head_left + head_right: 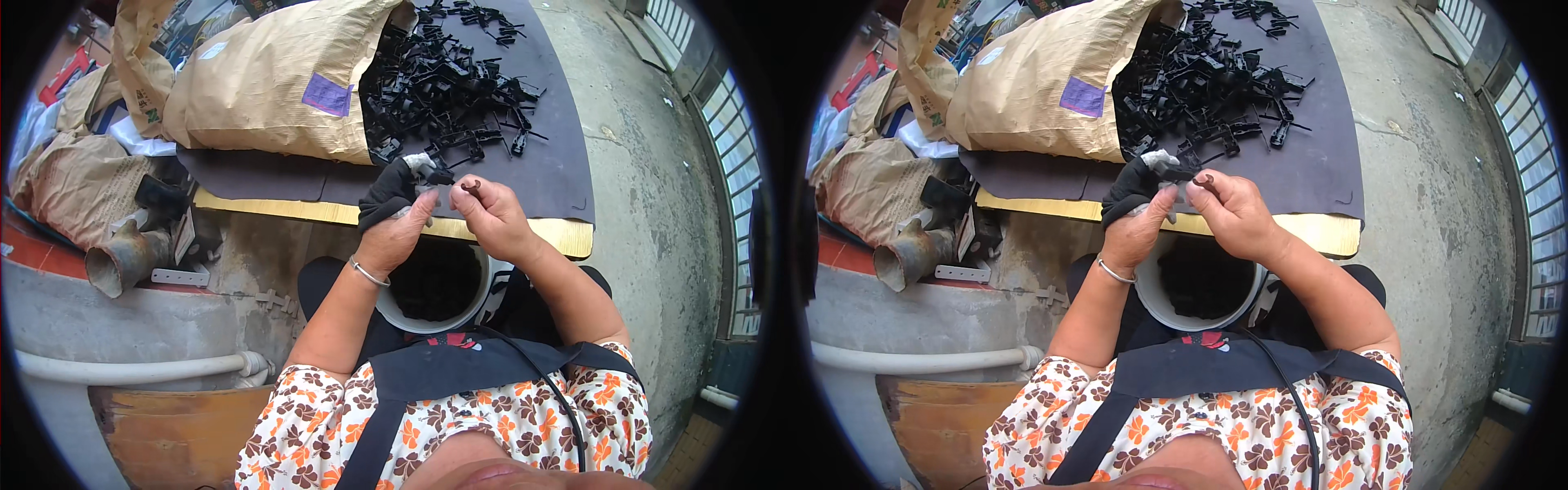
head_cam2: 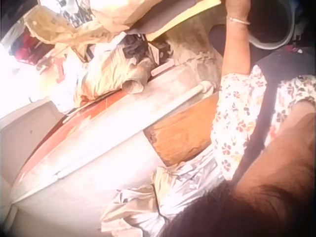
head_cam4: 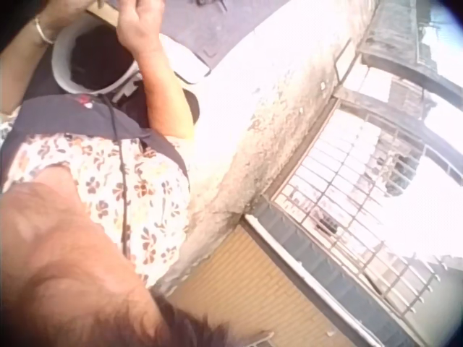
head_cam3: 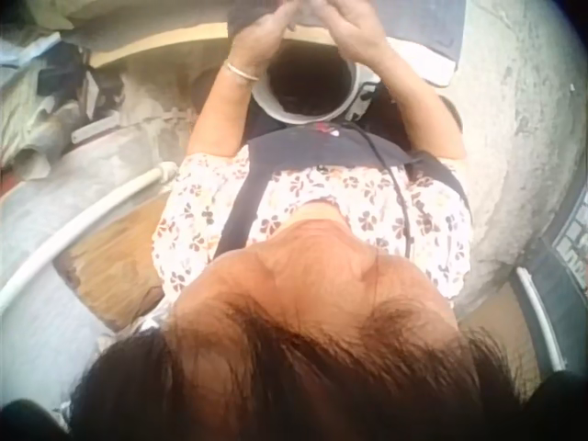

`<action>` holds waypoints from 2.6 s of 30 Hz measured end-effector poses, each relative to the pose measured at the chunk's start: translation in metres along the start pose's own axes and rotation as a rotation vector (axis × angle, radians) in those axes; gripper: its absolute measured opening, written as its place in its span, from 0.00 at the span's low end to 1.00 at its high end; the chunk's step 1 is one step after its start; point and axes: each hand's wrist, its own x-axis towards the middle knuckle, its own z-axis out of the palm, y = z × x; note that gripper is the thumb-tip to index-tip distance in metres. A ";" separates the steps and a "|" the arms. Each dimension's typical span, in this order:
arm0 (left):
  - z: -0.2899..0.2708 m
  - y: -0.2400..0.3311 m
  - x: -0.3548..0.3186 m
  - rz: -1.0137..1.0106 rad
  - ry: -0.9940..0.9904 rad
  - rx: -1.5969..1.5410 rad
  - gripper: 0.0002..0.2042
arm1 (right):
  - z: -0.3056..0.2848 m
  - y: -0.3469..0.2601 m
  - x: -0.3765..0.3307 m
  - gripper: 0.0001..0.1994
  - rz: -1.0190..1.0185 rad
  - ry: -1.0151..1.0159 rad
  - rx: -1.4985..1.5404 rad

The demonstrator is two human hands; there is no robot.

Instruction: The person inspects small black plastic components by hand, then sorts them into a bucket.

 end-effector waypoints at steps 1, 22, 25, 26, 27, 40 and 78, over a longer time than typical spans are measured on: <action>-0.001 0.007 -0.006 -0.126 -0.012 -0.066 0.13 | 0.002 -0.015 -0.003 0.10 0.176 -0.093 0.141; 0.007 0.025 -0.023 -0.128 -0.160 -0.079 0.18 | -0.004 -0.026 -0.003 0.08 0.187 -0.084 -0.038; 0.005 0.029 -0.025 -0.268 -0.126 -0.103 0.18 | -0.011 -0.030 -0.003 0.09 0.097 -0.156 -0.155; 0.005 0.028 -0.024 -0.270 -0.123 -0.101 0.18 | -0.012 -0.031 -0.003 0.09 0.051 -0.163 -0.217; 0.005 0.027 -0.023 -0.209 -0.128 -0.032 0.18 | -0.012 -0.033 -0.003 0.09 0.052 -0.164 -0.217; 0.013 0.014 -0.025 0.052 -0.094 0.246 0.17 | -0.003 -0.027 -0.004 0.13 0.245 -0.257 -0.252; 0.004 0.024 -0.027 -0.426 -0.256 -0.408 0.12 | -0.018 -0.029 -0.009 0.07 0.204 -0.192 -0.143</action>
